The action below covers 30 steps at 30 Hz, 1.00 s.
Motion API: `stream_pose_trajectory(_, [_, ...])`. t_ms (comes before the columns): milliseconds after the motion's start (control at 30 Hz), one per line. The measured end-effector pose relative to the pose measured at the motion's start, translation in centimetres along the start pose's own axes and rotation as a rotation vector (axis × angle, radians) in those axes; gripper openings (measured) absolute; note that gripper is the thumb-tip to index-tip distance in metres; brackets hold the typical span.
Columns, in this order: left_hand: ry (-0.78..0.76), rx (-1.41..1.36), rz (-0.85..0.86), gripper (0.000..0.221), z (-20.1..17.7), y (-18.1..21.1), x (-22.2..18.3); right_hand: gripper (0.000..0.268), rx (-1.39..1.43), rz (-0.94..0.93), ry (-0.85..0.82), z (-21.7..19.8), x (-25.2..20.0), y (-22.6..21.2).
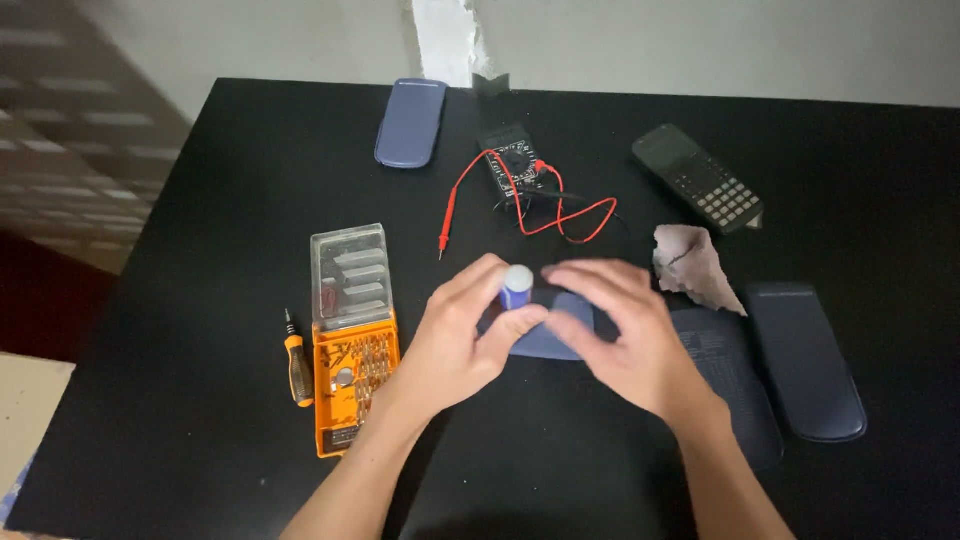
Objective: Using a small screwdriver to pry open and disassemble a blue phone case on a workbench.
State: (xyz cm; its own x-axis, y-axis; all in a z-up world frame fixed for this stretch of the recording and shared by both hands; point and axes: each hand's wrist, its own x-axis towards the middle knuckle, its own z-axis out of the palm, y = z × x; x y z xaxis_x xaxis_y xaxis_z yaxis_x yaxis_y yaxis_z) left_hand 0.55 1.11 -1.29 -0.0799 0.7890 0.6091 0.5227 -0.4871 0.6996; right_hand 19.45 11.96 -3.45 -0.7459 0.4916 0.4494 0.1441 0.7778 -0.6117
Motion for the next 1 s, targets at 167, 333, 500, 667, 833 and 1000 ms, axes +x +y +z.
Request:
stream_pose_trajectory(167, [-0.108,0.026,-0.063,0.021,0.2,0.4,0.1,0.022,-0.004,-0.201,0.180,-3.2,3.9,-5.8])
stream_pose_trajectory(333, [-0.156,0.051,-0.094,0.032,-0.3,0.3,-0.1,0.020,-0.286,-0.132,0.029,-3.5,6.3,-7.1])
stream_pose_trajectory(500, [-0.121,-0.015,-0.045,0.029,-0.3,-0.6,-0.5,0.021,-0.282,-0.003,-0.039,-3.2,6.8,-7.4])
stream_pose_trajectory(667, [-0.159,-0.121,-0.129,0.024,-1.2,-0.1,-0.6,0.017,-0.176,0.020,-0.071,-2.9,6.6,-7.9])
stream_pose_trajectory(833, [-0.213,-0.156,-0.163,0.037,-2.3,0.6,-0.4,0.016,-0.127,0.020,-0.117,-2.5,6.5,-7.3])
stream_pose_trajectory(1000, [-0.290,-0.099,-0.149,0.014,-3.0,0.9,-0.4,0.016,-0.047,-0.071,-0.103,-2.7,6.3,-7.3])
